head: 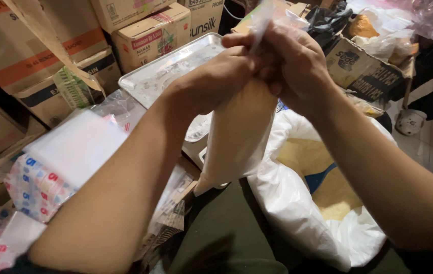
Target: The person scoops a yellow powder from a large sack into small plastic bags using a blue scoop. They place each filled bag on a digital scale to check the weight, then tie the bag closed and set it aside. The process repeats for multiple bags.
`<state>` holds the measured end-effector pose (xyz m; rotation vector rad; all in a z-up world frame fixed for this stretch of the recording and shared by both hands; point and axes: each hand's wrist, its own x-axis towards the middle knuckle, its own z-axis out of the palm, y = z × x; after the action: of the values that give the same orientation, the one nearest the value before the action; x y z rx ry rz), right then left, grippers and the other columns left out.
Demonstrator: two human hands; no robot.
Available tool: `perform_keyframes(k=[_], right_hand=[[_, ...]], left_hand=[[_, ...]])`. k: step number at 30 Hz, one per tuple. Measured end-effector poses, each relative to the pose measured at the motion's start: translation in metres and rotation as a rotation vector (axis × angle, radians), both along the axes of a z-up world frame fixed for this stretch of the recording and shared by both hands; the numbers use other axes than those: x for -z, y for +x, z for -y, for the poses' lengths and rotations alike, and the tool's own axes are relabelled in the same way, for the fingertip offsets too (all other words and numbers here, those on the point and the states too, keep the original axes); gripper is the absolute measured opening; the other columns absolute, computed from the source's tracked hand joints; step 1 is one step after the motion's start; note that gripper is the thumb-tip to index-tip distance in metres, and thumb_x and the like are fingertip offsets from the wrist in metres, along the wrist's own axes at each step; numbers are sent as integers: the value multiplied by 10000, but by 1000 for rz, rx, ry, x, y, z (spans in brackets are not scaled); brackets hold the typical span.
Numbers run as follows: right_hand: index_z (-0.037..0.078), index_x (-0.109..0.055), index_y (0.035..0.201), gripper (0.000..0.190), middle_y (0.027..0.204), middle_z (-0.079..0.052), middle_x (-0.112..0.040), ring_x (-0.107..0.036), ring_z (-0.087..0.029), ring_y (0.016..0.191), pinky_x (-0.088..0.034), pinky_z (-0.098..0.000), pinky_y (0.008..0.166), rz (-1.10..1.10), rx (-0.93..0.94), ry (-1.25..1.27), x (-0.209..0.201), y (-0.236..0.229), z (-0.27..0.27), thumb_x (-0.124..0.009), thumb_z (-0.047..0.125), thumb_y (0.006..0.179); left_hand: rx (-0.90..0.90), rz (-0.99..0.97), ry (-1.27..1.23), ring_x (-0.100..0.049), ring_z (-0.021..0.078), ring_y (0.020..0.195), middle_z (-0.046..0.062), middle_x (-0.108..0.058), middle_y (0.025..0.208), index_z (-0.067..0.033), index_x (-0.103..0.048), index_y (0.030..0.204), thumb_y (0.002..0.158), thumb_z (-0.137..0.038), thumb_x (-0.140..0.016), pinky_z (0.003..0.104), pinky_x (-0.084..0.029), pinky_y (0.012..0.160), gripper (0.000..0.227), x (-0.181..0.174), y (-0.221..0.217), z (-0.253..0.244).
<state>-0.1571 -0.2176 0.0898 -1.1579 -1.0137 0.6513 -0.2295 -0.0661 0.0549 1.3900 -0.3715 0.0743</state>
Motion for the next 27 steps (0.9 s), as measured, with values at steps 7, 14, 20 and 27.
perform_keyframes(k=[7, 14, 20, 27], right_hand=[[68, -498, 929, 313, 857, -86, -587, -573, -200, 862, -456, -301, 669, -390, 21, 81, 5, -6, 7, -379, 258, 1147], [80, -491, 976, 117, 787, -18, -436, -511, -207, 888, -457, -350, 863, -605, -106, 97, -7, 8, 19, -374, 73, 975], [97, -476, 950, 107, 822, -18, -434, -490, -187, 916, -394, -377, 964, -591, -24, -118, -33, -6, 45, -386, 61, 905], [117, -486, 880, 38, 803, -14, -455, -475, -203, 838, -385, -451, 931, -481, -259, -271, -62, -26, 86, -479, 107, 916]], left_hand=[[3, -43, 218, -626, 114, 853, 15, -645, 924, -56, -618, 986, 997, -216, -600, 294, -550, 765, 162, -15, -17, -6], [-85, -138, 471, -639, 101, 764, -7, -677, 846, -82, -704, 982, 975, -243, -527, 301, -535, 684, 239, -24, -23, -5], [-168, 169, 719, -735, 136, 796, 29, -779, 840, -92, -756, 900, 981, -250, -495, 308, -567, 764, 315, -30, -36, 18], [-90, 359, 912, -746, 195, 732, 44, -763, 809, -120, -742, 904, 1035, -265, -461, 351, -570, 733, 342, -58, -78, 35]])
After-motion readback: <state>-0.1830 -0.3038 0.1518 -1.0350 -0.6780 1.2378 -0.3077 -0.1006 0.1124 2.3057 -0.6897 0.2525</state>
